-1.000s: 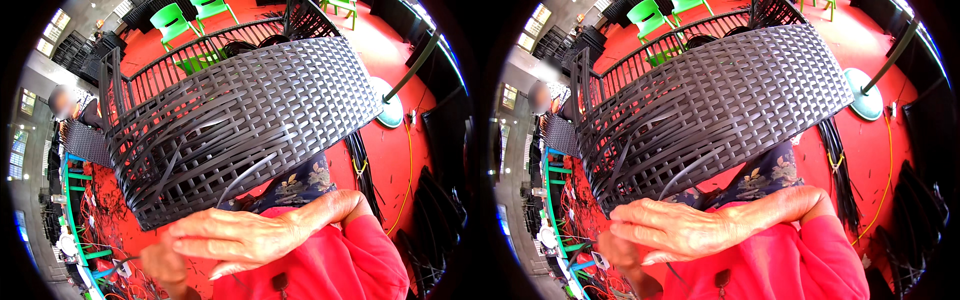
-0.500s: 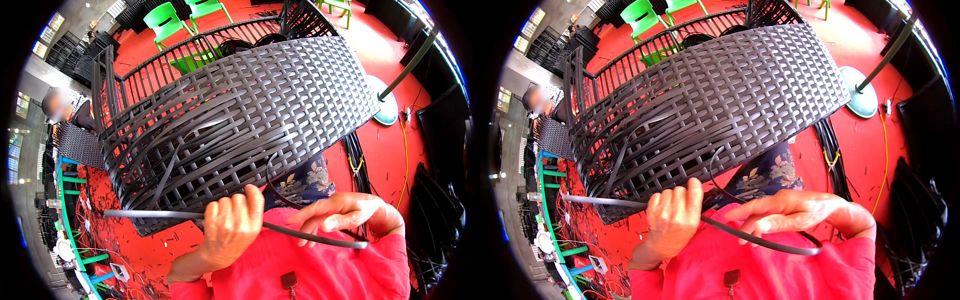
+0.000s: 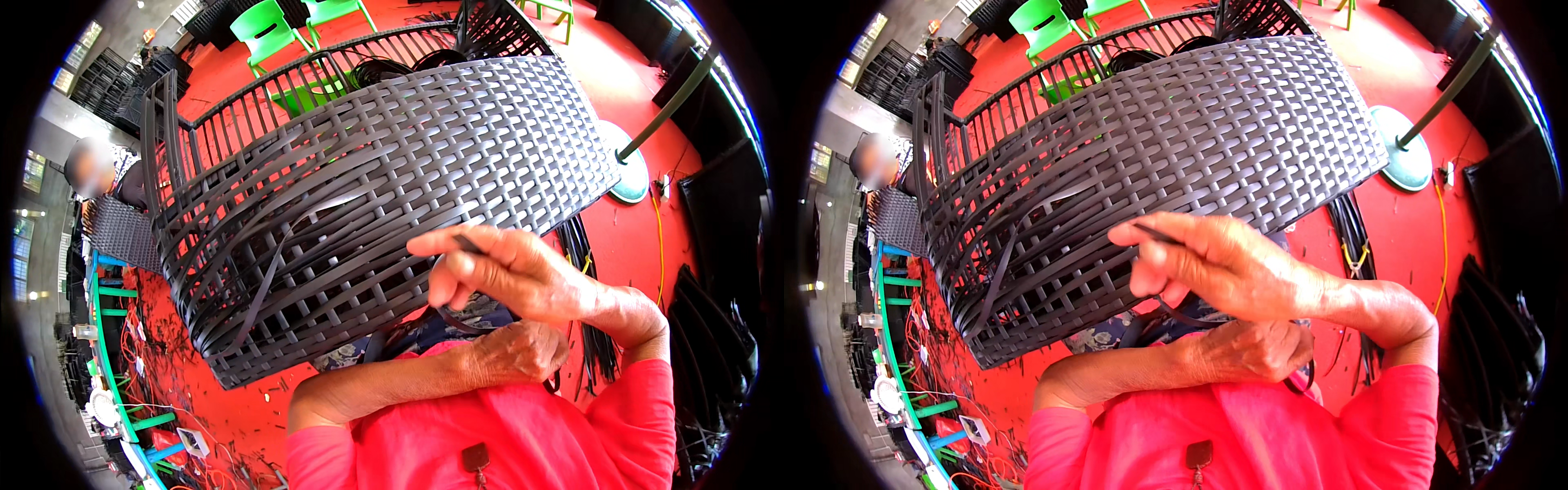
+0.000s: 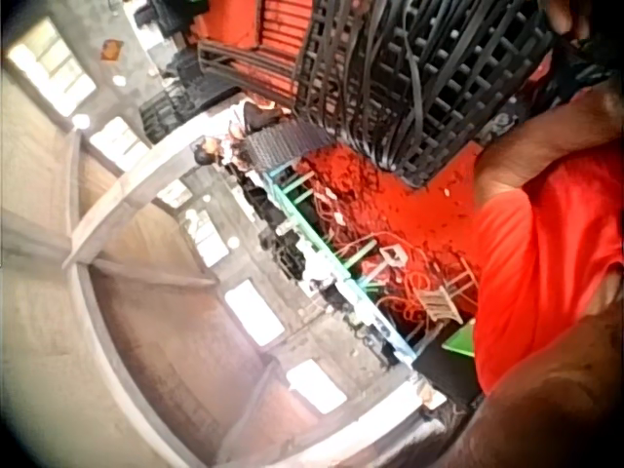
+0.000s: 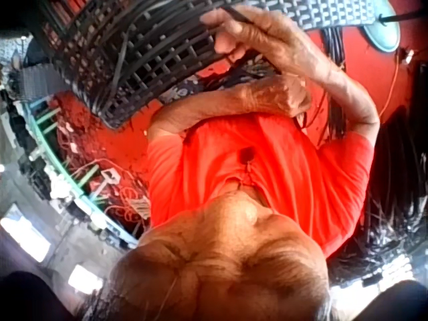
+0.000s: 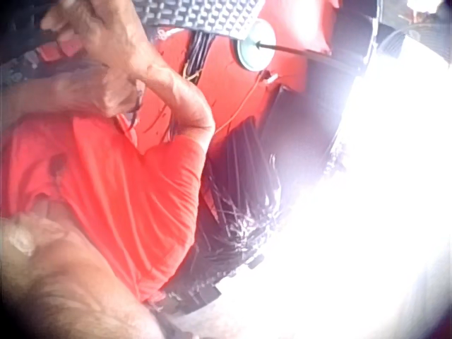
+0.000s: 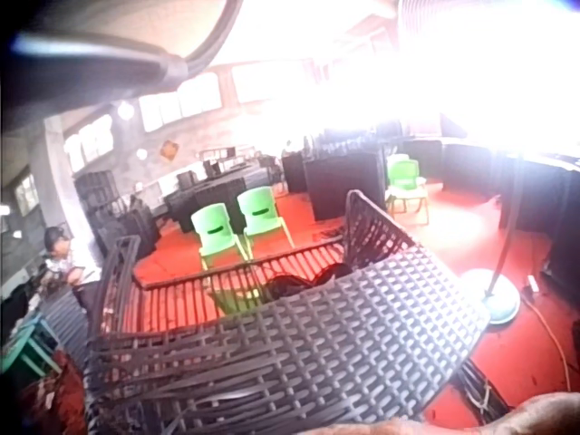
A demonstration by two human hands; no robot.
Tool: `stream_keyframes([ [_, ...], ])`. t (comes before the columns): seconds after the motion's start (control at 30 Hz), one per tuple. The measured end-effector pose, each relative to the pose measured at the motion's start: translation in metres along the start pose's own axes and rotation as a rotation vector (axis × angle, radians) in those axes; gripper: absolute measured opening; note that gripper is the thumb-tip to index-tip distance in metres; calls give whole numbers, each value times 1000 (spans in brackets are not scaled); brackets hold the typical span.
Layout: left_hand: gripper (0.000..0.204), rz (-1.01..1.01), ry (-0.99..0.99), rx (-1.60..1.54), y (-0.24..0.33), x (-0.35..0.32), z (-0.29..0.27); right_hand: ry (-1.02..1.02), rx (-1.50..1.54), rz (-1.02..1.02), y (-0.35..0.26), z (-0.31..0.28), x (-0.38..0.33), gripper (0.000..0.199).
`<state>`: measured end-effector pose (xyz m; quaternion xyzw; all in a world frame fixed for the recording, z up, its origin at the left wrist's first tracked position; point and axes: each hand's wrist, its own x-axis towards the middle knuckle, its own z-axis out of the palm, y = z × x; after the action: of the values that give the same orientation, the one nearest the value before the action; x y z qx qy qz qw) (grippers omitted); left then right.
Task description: The person weaves synthetic strips into a black furniture frame by hand, tucking ends and pulling strips through the pre-woven structure.
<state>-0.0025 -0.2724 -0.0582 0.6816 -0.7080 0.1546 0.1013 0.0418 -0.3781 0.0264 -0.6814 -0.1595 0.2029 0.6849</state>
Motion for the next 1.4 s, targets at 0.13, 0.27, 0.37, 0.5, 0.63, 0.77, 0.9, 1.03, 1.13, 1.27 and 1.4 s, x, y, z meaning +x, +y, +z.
stream_keyframes([
  [0.13, 28, 156, 275, 110, -19, -7, -32, 97, 220, 33, -12, -13, -1, 33],
  [0.27, 18, -129, 457, 310, -18, -67, -83, 267, -38, -186, 14, -40, -9, 19],
  [0.37, 17, -746, 423, 46, -25, -85, -97, 256, -211, -74, 19, -46, -15, 12],
  [0.5, 21, -746, 212, 1, -33, -84, -74, 135, -497, -158, 15, -39, -1, 7],
  [0.63, 18, -854, 285, 36, -41, -82, -80, 63, -740, -320, 17, -33, 12, 9],
  [0.77, 21, -830, 141, 201, -43, -83, -82, 32, -797, -313, 23, -31, 20, 10],
  [0.9, 24, -882, 63, 257, -60, -90, -78, 38, -687, -425, 33, -29, 31, 14],
  [1.03, 26, -911, -5, 196, -66, -84, -85, -17, -837, -171, 10, -27, 33, 20],
  [1.13, 29, -911, -4, 157, -68, -85, -77, -26, -1023, -227, 13, -26, 43, 24],
  [1.27, 30, -928, -14, 95, -68, -81, -77, -29, -1117, -264, 12, -17, 52, 25],
  [1.4, 20, -953, -27, -13, -74, -78, -77, -101, -997, -258, 20, -19, 64, 26],
])
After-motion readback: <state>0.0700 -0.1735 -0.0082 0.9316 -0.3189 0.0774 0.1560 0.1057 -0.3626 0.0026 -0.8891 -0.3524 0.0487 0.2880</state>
